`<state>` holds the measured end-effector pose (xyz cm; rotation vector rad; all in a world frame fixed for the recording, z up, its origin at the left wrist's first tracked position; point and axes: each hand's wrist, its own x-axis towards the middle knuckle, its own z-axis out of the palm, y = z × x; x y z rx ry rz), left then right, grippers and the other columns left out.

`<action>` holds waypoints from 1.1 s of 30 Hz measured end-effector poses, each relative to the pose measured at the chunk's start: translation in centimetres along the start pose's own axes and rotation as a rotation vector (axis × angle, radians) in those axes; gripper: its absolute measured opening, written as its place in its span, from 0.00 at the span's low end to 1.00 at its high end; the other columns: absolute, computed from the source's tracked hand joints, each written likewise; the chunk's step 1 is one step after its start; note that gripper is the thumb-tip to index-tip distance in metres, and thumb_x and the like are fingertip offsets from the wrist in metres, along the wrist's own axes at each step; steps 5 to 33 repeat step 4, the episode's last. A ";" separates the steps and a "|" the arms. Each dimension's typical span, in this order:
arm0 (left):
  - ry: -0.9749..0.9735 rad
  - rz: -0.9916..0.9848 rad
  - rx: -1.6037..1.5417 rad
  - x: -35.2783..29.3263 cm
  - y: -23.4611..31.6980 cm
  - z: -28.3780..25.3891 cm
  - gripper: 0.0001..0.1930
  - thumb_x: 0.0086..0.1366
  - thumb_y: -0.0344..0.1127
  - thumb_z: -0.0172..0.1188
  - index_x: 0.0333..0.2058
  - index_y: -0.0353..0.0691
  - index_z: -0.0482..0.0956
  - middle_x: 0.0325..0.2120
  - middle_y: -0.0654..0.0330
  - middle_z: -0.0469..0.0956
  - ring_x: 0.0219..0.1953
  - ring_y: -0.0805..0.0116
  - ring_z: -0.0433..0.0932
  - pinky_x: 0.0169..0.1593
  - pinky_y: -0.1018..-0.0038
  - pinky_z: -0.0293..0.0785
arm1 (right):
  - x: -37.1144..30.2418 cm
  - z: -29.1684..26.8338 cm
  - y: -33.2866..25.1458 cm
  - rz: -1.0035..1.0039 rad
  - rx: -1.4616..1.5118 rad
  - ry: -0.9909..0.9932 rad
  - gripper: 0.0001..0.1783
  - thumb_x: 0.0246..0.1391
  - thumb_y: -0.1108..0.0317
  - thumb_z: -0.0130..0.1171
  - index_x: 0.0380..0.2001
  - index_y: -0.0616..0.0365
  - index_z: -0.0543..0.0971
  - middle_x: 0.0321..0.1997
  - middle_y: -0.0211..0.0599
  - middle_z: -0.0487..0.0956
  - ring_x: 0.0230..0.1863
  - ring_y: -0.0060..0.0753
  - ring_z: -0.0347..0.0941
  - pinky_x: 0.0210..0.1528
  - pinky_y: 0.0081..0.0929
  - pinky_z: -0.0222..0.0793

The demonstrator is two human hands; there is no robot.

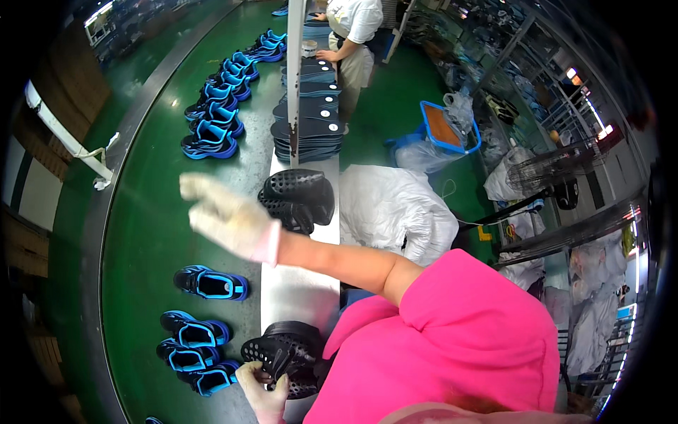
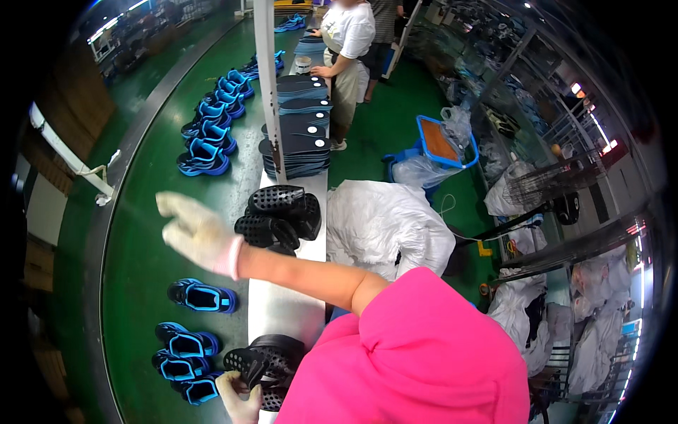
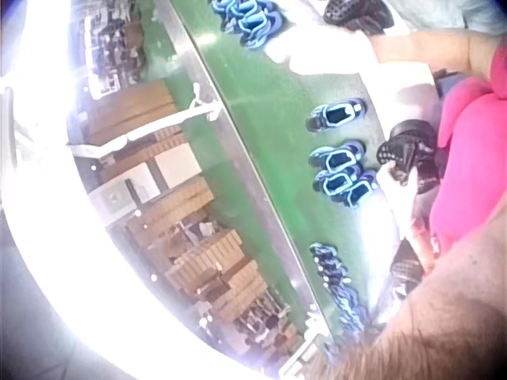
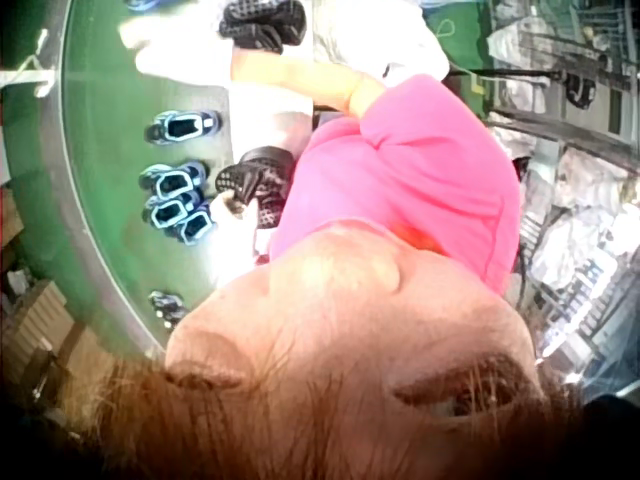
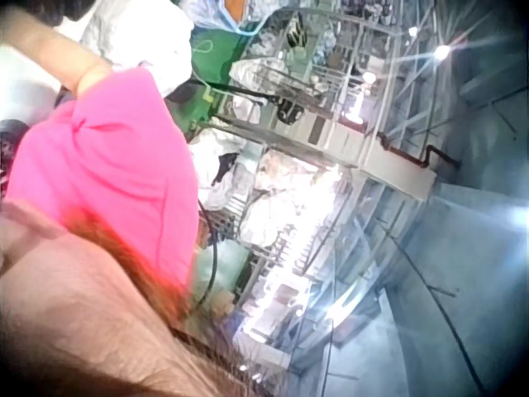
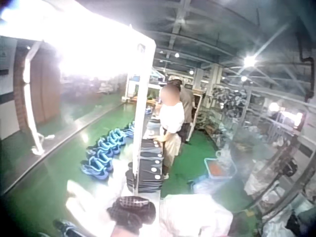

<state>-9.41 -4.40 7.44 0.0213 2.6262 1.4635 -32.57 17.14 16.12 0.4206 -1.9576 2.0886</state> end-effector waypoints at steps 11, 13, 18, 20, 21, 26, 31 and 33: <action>-0.082 0.028 -0.086 0.6 -0.9 0.4 0.29 0.38 0.28 0.68 0.43 0.39 0.68 0.38 0.60 0.64 0.31 0.71 0.67 0.34 0.76 0.67 | 1.0 -1.9 -2.2 0.097 0.138 -0.200 0.25 0.58 0.67 0.53 0.59 0.56 0.67 0.48 0.37 0.75 0.38 0.21 0.74 0.47 0.23 0.71; -0.082 0.028 -0.086 0.6 -0.9 0.4 0.29 0.38 0.28 0.68 0.43 0.39 0.68 0.38 0.60 0.64 0.31 0.71 0.67 0.34 0.76 0.67 | 1.0 -1.9 -2.2 0.097 0.138 -0.200 0.25 0.58 0.67 0.53 0.59 0.56 0.67 0.48 0.37 0.75 0.38 0.21 0.74 0.47 0.23 0.71; -0.082 0.028 -0.086 0.6 -0.9 0.4 0.29 0.38 0.28 0.68 0.43 0.39 0.68 0.38 0.60 0.64 0.31 0.71 0.67 0.34 0.76 0.67 | 1.0 -1.9 -2.2 0.097 0.138 -0.200 0.25 0.58 0.67 0.53 0.59 0.56 0.67 0.48 0.37 0.75 0.38 0.21 0.74 0.47 0.23 0.71; -0.082 0.028 -0.086 0.6 -0.9 0.4 0.29 0.38 0.28 0.68 0.43 0.39 0.68 0.38 0.60 0.64 0.31 0.71 0.67 0.34 0.76 0.67 | 1.0 -1.9 -2.2 0.097 0.138 -0.200 0.25 0.58 0.67 0.53 0.59 0.56 0.67 0.48 0.37 0.75 0.38 0.21 0.74 0.47 0.23 0.71; -0.082 0.028 -0.086 0.6 -0.9 0.4 0.29 0.38 0.28 0.68 0.43 0.39 0.68 0.38 0.60 0.64 0.31 0.71 0.67 0.34 0.76 0.67 | 1.0 -1.9 -2.2 0.097 0.138 -0.200 0.25 0.58 0.67 0.53 0.59 0.56 0.67 0.48 0.37 0.75 0.38 0.21 0.74 0.47 0.23 0.71; -0.082 0.028 -0.086 0.6 -0.9 0.4 0.29 0.38 0.28 0.68 0.43 0.39 0.68 0.38 0.60 0.64 0.31 0.71 0.67 0.34 0.76 0.67 | 1.0 -1.9 -2.2 0.097 0.138 -0.200 0.25 0.58 0.67 0.53 0.59 0.56 0.67 0.48 0.37 0.75 0.38 0.21 0.74 0.47 0.23 0.71; -0.082 0.028 -0.086 0.6 -0.9 0.4 0.29 0.38 0.28 0.68 0.43 0.39 0.68 0.38 0.60 0.64 0.31 0.71 0.67 0.34 0.76 0.67 | 1.0 -1.9 -2.2 0.097 0.138 -0.200 0.25 0.58 0.67 0.53 0.59 0.56 0.67 0.48 0.37 0.75 0.38 0.21 0.74 0.47 0.23 0.71; -0.082 0.028 -0.086 0.6 -0.9 0.4 0.29 0.38 0.28 0.68 0.43 0.39 0.68 0.38 0.60 0.64 0.31 0.71 0.67 0.34 0.76 0.67 | 1.0 -1.9 -2.2 0.097 0.138 -0.200 0.25 0.58 0.67 0.53 0.59 0.56 0.67 0.48 0.37 0.75 0.38 0.21 0.74 0.47 0.23 0.71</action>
